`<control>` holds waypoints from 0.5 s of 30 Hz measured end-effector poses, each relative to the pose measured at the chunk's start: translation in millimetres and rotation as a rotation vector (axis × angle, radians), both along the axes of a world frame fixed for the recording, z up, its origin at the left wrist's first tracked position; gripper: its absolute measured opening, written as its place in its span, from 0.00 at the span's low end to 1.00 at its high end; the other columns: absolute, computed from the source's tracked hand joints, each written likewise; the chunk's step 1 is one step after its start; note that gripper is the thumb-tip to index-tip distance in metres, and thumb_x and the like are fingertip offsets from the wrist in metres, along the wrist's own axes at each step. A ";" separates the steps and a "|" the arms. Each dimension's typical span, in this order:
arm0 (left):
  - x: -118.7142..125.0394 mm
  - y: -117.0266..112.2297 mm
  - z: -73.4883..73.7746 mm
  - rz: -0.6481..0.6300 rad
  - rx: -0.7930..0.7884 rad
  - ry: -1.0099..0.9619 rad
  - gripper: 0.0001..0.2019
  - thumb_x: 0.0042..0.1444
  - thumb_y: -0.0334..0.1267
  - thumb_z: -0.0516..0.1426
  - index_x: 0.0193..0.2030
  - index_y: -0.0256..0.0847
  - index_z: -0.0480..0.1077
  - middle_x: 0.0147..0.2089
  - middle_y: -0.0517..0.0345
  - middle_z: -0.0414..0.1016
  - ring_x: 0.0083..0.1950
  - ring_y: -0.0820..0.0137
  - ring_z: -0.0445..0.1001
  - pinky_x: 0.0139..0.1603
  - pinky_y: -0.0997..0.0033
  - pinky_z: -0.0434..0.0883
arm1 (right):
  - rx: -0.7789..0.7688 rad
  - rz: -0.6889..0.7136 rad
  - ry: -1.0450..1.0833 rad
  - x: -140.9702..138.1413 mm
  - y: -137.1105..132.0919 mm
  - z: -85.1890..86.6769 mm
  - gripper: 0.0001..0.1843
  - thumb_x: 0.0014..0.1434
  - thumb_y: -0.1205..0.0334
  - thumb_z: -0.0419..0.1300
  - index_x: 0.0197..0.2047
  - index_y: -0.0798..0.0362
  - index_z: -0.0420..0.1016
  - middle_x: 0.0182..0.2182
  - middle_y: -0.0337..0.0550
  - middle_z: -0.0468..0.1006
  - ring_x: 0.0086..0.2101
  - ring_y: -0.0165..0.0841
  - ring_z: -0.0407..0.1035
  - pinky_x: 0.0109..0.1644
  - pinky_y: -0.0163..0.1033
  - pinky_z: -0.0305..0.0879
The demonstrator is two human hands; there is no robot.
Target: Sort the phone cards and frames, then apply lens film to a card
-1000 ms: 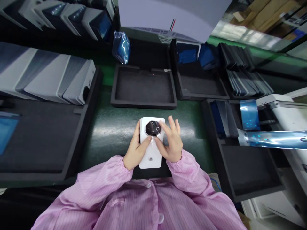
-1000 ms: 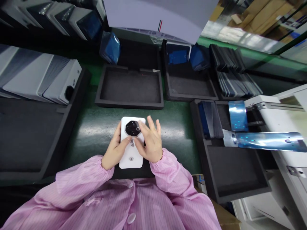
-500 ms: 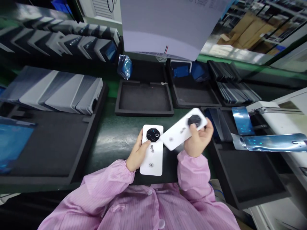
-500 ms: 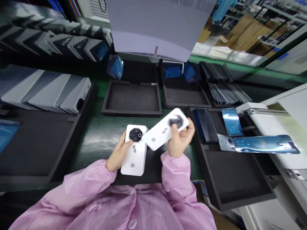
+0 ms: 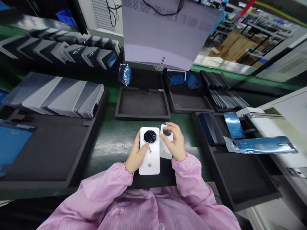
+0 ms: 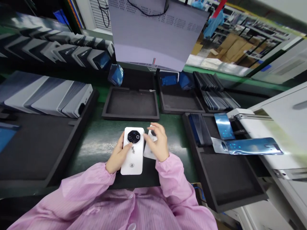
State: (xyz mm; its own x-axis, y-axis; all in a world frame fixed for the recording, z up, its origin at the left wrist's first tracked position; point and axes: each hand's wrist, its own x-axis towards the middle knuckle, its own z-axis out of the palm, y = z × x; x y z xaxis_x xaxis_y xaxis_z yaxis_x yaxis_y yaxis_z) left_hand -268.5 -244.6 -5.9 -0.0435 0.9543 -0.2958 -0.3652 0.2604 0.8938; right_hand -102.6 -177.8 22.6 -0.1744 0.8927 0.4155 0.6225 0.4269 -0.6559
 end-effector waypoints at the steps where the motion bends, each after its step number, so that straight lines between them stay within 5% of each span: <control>1: -0.1 -0.2 0.0 -0.005 0.009 0.004 0.36 0.59 0.40 0.56 0.71 0.45 0.43 0.69 0.48 0.58 0.63 0.61 0.67 0.58 0.64 0.69 | -0.019 0.061 0.004 -8.1 -3.9 6.3 0.10 0.56 0.58 0.64 0.42 0.49 0.72 0.51 0.49 0.71 0.53 0.42 0.66 0.56 0.52 0.65; 9: -2.3 0.5 0.1 0.048 0.172 0.194 0.36 0.61 0.41 0.55 0.71 0.41 0.43 0.73 0.47 0.50 0.70 0.62 0.57 0.66 0.66 0.61 | -0.137 0.083 0.099 -34.2 -4.3 3.8 0.03 0.57 0.63 0.61 0.36 0.51 0.71 0.49 0.49 0.71 0.51 0.42 0.67 0.53 0.53 0.67; 15: -2.9 2.7 -0.8 0.030 0.078 0.084 0.36 0.60 0.41 0.55 0.71 0.42 0.43 0.69 0.46 0.59 0.64 0.61 0.66 0.61 0.63 0.67 | 0.261 0.192 -0.016 -33.6 -10.1 0.0 0.05 0.59 0.70 0.58 0.33 0.50 0.69 0.47 0.47 0.75 0.60 0.45 0.61 0.61 0.60 0.58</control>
State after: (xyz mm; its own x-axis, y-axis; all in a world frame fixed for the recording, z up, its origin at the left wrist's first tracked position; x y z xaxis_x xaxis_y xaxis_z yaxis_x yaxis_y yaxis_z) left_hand -271.4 -242.0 -6.8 -0.0942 0.9721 -0.2147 -0.2949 0.1788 0.9387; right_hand -136.2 -188.0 22.7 -0.3377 0.7067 0.6217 0.5239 0.6899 -0.4997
